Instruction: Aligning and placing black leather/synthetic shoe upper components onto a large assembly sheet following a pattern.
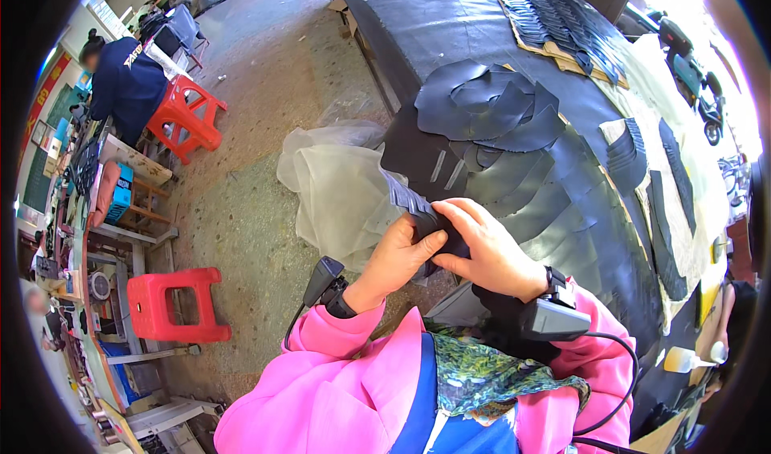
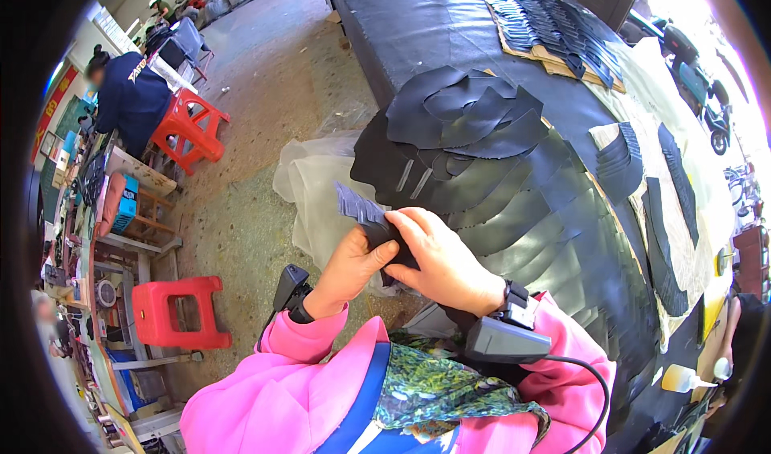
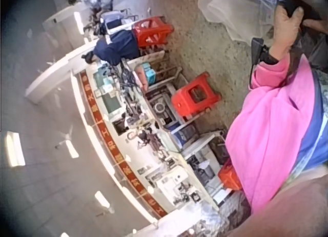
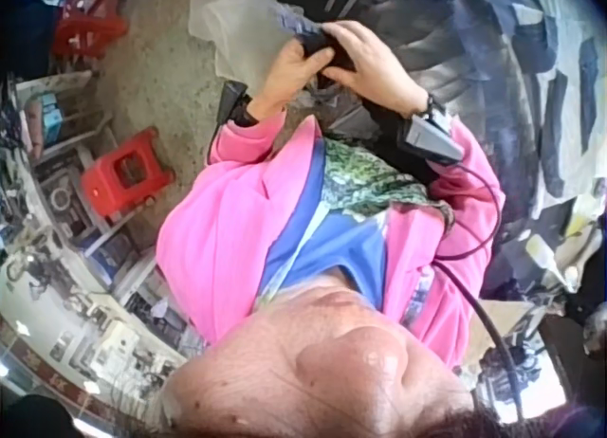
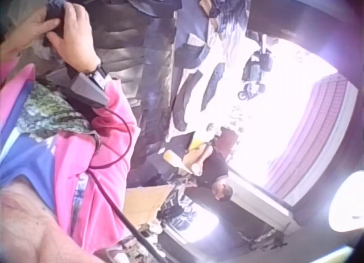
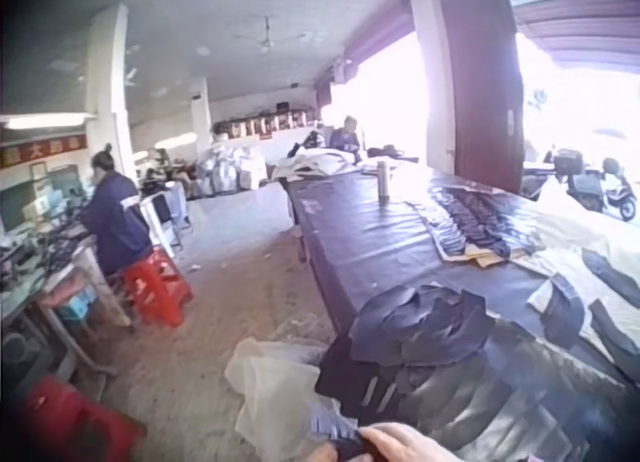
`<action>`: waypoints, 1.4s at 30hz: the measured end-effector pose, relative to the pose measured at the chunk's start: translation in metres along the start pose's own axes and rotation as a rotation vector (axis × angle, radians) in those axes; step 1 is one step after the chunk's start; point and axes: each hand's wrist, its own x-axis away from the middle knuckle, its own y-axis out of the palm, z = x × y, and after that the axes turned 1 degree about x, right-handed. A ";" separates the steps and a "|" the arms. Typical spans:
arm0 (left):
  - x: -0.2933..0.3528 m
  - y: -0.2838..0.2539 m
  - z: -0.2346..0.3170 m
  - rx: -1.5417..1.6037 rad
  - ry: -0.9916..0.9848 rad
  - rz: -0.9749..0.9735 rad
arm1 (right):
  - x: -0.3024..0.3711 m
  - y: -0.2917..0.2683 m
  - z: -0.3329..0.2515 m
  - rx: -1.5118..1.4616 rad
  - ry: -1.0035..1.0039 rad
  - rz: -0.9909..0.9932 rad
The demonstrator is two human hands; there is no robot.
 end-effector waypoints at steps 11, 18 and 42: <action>0.000 -0.003 -0.008 0.019 0.030 0.020 | -0.004 0.005 -0.001 -0.388 0.259 0.025; -0.001 -0.007 -0.006 -0.030 -0.013 0.029 | -0.008 0.012 -0.002 -0.667 0.447 0.114; -0.005 -0.040 -0.003 -0.668 0.392 -0.158 | -0.044 -0.031 0.090 0.150 0.333 -0.091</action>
